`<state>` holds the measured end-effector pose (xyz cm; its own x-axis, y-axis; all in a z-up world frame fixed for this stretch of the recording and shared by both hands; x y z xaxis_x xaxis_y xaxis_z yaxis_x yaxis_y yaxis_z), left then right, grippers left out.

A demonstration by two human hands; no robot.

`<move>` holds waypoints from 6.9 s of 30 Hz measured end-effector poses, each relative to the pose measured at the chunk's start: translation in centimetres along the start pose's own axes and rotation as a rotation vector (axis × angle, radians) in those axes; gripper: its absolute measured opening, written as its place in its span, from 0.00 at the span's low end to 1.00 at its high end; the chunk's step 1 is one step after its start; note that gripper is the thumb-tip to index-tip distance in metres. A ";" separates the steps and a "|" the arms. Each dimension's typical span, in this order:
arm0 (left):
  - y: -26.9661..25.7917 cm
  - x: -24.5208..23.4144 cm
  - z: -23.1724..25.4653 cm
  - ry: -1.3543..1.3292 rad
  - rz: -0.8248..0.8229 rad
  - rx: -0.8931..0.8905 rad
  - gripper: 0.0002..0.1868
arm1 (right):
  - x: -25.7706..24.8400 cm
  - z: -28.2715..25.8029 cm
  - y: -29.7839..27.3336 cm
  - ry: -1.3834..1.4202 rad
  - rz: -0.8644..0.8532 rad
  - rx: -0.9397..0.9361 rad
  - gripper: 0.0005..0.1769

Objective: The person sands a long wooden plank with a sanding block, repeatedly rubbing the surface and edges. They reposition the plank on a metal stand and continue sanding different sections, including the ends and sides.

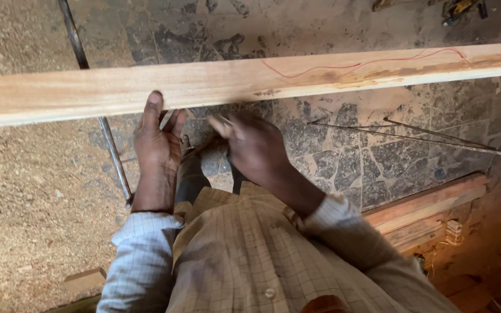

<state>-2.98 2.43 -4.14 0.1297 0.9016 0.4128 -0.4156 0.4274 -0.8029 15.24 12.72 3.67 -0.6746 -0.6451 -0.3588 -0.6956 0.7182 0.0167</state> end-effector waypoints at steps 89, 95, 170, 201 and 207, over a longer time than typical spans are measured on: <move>3.4 -5.3 5.5 0.243 -0.192 -0.234 0.44 | -0.4 -4.2 -1.7 -1.215 0.042 -0.406 0.23; 3.2 -5.0 5.5 0.277 -0.169 -0.212 0.45 | -5.3 -5.0 -2.0 -0.959 0.273 -0.198 0.23; 5.0 -4.2 2.7 0.221 0.015 0.247 0.50 | -29.6 14.6 -9.4 0.588 0.460 0.119 0.10; 5.3 -5.8 2.4 0.248 0.101 0.232 0.49 | -14.7 5.8 -0.5 -0.197 0.178 -0.010 0.08; 4.0 -5.0 3.4 0.281 0.072 0.276 0.53 | -1.1 0.9 2.8 -0.122 0.181 -0.305 0.09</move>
<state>-8.39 -0.61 -7.98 0.3168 0.9282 0.1950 -0.6536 0.3626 -0.6643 14.24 15.62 3.26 -0.7720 -0.4655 -0.4328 -0.6215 0.6955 0.3605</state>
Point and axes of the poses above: each hand's wrist, its own y-axis towards the middle knuckle, its own x-axis out of the palm, z = x × y, the point moved 6 cm from there along y, towards the middle knuckle, and after that the axes turned 8 degrees about -x, right-handed, at the moved point
